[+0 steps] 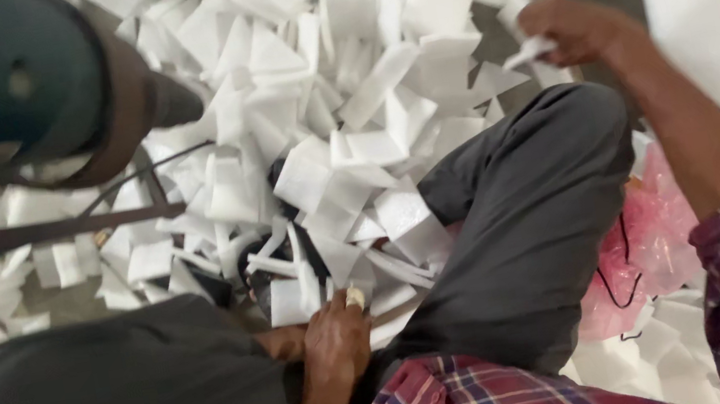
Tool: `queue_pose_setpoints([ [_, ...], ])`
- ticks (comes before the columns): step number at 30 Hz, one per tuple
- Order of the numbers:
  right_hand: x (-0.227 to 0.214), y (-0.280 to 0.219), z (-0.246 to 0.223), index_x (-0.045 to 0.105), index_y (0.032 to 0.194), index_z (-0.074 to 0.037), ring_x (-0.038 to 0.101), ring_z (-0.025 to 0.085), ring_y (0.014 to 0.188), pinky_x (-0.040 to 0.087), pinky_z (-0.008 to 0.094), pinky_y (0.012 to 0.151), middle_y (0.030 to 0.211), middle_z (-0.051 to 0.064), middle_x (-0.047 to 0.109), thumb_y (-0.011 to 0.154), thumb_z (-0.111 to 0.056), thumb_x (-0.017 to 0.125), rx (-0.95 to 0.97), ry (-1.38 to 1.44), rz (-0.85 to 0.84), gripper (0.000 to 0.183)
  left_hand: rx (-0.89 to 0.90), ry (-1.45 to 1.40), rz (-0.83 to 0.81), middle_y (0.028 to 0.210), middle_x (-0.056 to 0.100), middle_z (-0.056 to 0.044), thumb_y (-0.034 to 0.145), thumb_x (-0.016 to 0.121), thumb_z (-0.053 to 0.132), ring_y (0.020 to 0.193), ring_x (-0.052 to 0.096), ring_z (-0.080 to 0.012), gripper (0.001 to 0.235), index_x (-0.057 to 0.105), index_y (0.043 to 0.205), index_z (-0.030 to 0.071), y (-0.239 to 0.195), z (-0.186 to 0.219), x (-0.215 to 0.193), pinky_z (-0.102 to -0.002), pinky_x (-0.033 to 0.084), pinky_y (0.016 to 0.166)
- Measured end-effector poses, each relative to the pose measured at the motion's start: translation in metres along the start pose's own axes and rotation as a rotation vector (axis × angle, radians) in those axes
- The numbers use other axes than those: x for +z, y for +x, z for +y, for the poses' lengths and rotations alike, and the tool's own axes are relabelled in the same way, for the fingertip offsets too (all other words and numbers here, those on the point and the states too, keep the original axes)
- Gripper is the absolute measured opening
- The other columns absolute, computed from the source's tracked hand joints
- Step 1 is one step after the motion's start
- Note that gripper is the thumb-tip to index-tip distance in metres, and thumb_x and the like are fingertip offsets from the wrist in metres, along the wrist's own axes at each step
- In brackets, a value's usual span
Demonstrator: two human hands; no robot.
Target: The person sits cross-legged on the floor and repeatedly picks up white foam sheets, tears them into smaller pieces by hand, and places the pieces into a growing pile. The hands are visible throughout, and the task continues without using any tools.
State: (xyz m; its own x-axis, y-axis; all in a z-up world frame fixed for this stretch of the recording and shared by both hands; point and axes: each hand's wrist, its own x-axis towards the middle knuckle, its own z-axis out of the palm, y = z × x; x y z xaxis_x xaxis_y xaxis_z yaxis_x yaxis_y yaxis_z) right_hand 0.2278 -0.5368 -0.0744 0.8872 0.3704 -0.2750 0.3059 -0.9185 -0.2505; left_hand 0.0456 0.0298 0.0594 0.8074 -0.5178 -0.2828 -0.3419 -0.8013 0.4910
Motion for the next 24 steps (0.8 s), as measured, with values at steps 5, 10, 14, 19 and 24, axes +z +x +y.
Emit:
queue_pose_setpoints([
  [5,-0.087,-0.045,-0.044,0.063,0.120,-0.006,0.060,0.030,0.113,0.053,0.041,0.100,0.128,0.010,0.063,0.089,-0.018,0.090,0.169,0.135,0.410,0.043,0.018,-0.148,0.102,0.113,0.066,-0.029,0.087,0.072,0.017,0.101,0.064,-0.0449,0.020,0.065,0.090,-0.001,-0.001,0.008,-0.003,-0.052,0.052,0.087],
  [10,-0.125,-0.051,-0.171,0.062,0.126,-0.002,0.060,0.035,0.120,0.052,0.044,0.102,0.132,0.015,0.063,0.085,-0.009,0.086,-0.205,0.082,0.646,0.047,-0.069,-0.542,0.301,0.113,0.067,-0.022,0.099,0.069,0.024,0.104,0.069,-0.0332,0.049,0.053,0.136,-0.004,0.022,0.027,-0.015,-0.047,0.060,0.086],
  [14,-0.102,-0.034,-0.305,0.059,0.116,0.003,0.060,0.034,0.108,0.049,0.046,0.098,0.113,0.018,0.061,0.117,-0.016,0.035,0.084,-0.247,-0.229,0.030,-0.416,-1.265,0.339,0.133,0.061,-0.013,0.100,0.062,0.036,0.114,0.063,-0.0205,0.061,0.049,0.147,-0.001,0.077,0.033,-0.034,-0.036,0.058,0.086],
  [19,-0.072,-0.023,-0.407,0.063,0.117,0.003,0.055,0.039,0.128,0.050,0.045,0.105,0.142,0.015,0.057,0.086,-0.009,0.069,-0.469,0.001,0.397,0.034,-0.543,-1.550,0.293,0.138,0.055,-0.008,0.093,0.062,0.038,0.111,0.058,-0.0189,0.070,0.039,0.152,0.007,0.101,0.019,-0.044,-0.030,0.051,0.085],
  [24,-0.053,-0.030,-0.416,0.063,0.127,0.005,0.053,0.043,0.127,0.050,0.049,0.102,0.138,0.017,0.055,0.072,-0.016,0.082,-0.522,0.286,0.216,0.062,-0.450,-1.792,0.282,0.134,0.061,-0.015,0.086,0.060,0.014,0.105,0.060,-0.0209,0.066,0.046,0.149,0.001,0.101,0.005,-0.032,-0.032,0.050,0.078],
])
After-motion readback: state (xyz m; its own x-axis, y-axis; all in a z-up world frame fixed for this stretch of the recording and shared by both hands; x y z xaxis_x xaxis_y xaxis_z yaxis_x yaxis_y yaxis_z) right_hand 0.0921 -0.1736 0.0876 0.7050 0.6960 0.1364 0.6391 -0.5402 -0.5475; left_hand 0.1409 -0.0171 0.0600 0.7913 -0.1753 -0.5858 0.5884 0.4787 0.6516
